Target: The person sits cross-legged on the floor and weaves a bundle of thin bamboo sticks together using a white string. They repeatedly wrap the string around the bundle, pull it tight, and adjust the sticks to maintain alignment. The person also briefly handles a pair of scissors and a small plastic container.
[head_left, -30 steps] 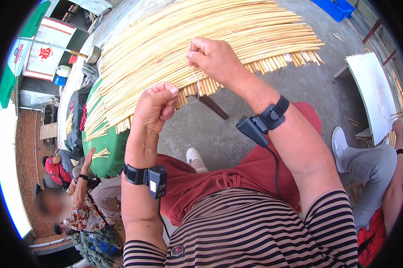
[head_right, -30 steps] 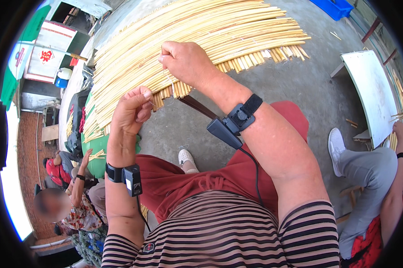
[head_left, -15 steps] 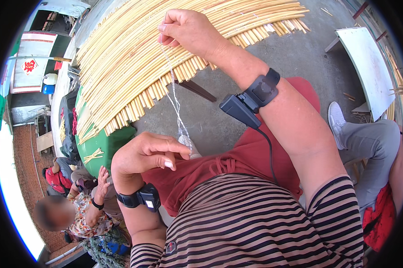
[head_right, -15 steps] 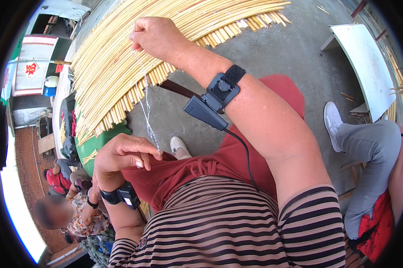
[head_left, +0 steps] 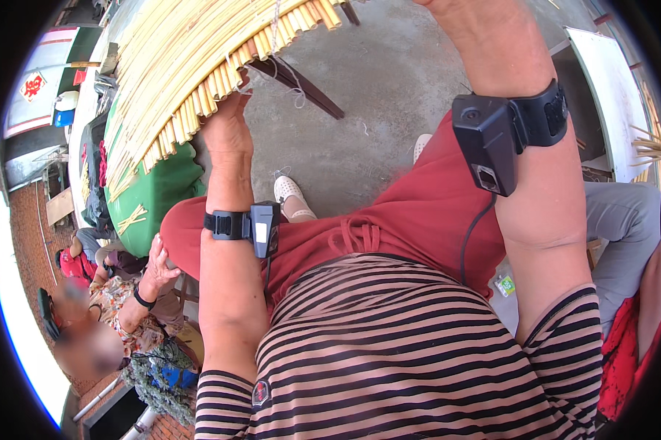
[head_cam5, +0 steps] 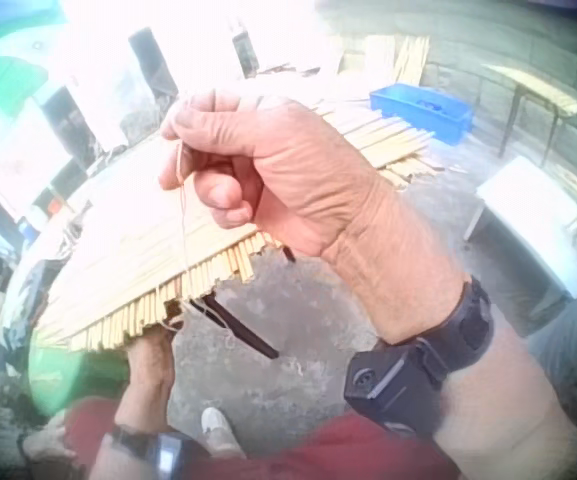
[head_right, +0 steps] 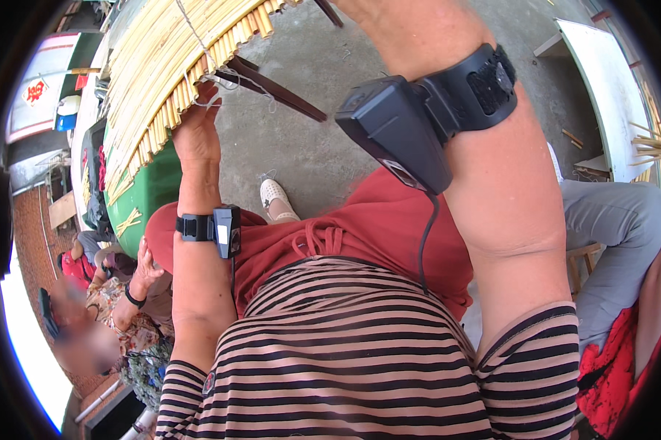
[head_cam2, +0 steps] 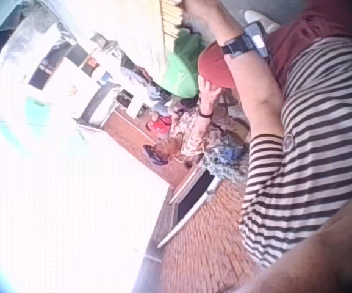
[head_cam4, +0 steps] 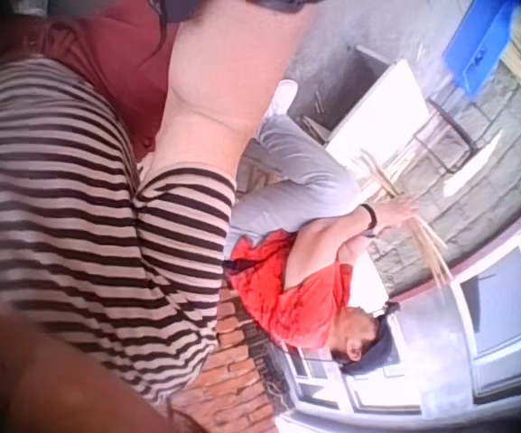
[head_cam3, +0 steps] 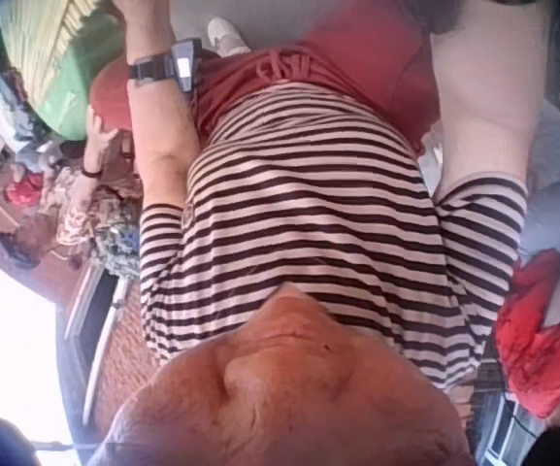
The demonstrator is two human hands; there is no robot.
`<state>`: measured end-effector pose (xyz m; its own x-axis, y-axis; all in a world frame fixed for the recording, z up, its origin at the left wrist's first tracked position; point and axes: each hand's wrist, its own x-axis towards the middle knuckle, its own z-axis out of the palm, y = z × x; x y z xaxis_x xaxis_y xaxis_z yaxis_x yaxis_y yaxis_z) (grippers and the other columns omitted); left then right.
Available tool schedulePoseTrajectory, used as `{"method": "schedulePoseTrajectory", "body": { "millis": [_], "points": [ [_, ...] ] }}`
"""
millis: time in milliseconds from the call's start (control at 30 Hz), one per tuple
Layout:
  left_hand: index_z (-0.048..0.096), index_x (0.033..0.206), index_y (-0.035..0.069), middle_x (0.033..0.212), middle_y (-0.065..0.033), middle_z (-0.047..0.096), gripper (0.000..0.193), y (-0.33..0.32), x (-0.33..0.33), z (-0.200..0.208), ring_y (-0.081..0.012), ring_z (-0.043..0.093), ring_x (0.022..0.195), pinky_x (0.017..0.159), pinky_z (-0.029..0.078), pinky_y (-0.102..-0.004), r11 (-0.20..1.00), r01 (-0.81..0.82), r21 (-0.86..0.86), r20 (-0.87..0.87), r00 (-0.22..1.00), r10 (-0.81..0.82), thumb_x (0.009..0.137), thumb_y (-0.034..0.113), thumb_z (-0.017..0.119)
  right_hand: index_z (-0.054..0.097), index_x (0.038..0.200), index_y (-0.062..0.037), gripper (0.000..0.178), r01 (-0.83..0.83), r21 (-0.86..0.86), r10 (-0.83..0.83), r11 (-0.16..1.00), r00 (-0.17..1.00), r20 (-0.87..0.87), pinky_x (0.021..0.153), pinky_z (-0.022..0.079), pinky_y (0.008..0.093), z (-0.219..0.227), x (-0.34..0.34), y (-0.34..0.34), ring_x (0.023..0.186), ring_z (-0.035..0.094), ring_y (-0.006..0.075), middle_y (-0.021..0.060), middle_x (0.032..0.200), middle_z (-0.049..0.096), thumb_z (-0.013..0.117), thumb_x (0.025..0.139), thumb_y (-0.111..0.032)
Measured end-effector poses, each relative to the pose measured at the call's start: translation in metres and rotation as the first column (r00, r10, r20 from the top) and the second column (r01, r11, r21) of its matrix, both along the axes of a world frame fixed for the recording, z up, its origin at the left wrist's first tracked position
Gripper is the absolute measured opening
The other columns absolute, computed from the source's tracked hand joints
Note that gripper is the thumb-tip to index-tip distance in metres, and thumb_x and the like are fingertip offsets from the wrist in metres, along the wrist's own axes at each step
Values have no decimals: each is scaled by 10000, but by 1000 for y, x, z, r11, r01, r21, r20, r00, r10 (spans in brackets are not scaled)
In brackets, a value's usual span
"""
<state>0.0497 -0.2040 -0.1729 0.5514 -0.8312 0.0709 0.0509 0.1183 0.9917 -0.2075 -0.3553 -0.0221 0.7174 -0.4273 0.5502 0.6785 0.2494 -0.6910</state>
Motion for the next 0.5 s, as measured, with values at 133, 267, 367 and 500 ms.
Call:
{"method": "schedulePoseTrajectory", "body": {
  "millis": [133,267,367,500],
  "points": [
    [583,1207,103,1160,-76,643,411,-25,-49,16,-284,564,1136,982,381,-505,941,233,-245,-308,902,-304,799,67,615,540,901,-30,219,8,-215,-50,977,981,-188,475,451,180,23,-38,9,512,557,81,95,734,641,512,996,-225],
    [640,1031,62,694,-28,599,211,5,-40,34,-184,592,742,856,453,-382,893,404,-198,-423,787,-450,872,200,653,494,906,-45,279,47,-180,-120,982,900,-418,399,414,144,10,0,35,430,543,74,85,725,635,518,998,-307],
    [639,975,52,585,19,503,217,10,-42,27,-136,544,614,786,484,-342,855,503,-128,-405,760,-508,930,263,621,484,886,-55,298,39,-228,-159,973,828,-537,381,406,151,-18,1,33,436,532,75,58,695,601,556,974,-330],
    [622,1005,52,653,7,537,182,17,-44,25,-113,504,559,696,496,-314,881,454,-131,-418,781,-465,946,223,599,505,848,-55,288,-161,-213,-33,964,721,-692,662,487,239,-14,13,51,722,605,116,96,839,645,590,951,-310]
  ]
}}
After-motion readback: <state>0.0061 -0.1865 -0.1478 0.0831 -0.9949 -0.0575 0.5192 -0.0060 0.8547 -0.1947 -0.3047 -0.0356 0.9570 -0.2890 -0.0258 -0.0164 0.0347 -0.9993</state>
